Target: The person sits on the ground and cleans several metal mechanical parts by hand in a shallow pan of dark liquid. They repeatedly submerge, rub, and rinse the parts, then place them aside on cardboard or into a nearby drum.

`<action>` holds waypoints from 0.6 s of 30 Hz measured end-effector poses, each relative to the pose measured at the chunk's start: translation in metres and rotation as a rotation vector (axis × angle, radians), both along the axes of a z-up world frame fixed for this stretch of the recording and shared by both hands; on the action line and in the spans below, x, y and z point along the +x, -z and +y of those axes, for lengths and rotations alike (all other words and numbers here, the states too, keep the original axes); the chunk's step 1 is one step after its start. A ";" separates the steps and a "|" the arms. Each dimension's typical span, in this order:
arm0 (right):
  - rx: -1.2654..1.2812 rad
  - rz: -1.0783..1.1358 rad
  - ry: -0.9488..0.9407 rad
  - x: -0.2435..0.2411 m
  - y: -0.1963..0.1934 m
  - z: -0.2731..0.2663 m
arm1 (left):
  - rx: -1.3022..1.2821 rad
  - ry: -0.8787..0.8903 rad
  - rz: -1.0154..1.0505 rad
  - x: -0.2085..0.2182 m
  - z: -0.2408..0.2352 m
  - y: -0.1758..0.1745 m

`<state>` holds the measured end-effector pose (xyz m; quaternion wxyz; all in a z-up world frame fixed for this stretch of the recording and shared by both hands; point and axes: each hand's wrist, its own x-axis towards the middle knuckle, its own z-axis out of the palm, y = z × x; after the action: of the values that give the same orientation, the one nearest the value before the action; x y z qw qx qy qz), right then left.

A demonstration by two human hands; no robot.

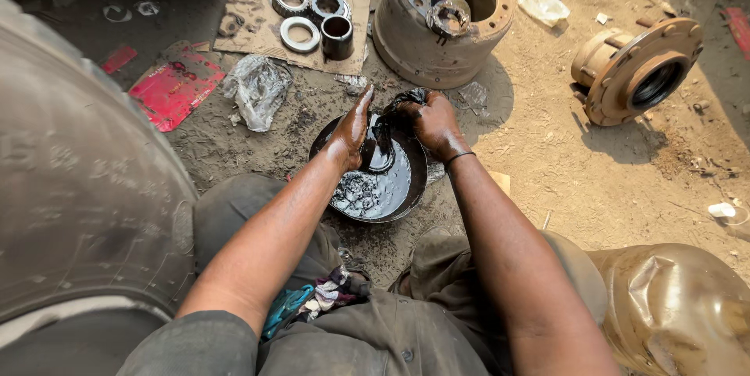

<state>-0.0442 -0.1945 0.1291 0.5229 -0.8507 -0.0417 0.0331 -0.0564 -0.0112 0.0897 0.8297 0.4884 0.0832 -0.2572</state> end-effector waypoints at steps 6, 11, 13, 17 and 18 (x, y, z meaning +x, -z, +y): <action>0.003 0.140 -0.065 0.027 0.006 -0.017 | 0.097 -0.062 -0.043 0.058 -0.021 0.058; -0.345 0.013 -0.279 0.014 0.034 0.014 | 0.149 -0.105 0.101 0.064 -0.010 0.079; -0.486 -0.297 -0.395 0.005 0.050 0.016 | 0.063 -0.142 0.343 0.059 -0.012 0.076; -0.411 -0.303 -0.341 0.017 0.078 0.011 | -0.071 -0.107 0.327 0.058 -0.019 0.066; -0.370 -0.264 -0.310 0.021 0.082 0.011 | -0.010 -0.083 0.259 0.057 -0.019 0.064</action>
<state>-0.0236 -0.1831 0.0467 0.3372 -0.9122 -0.2325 0.0084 0.0010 -0.0305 0.0259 0.8244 0.4432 0.2085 -0.2838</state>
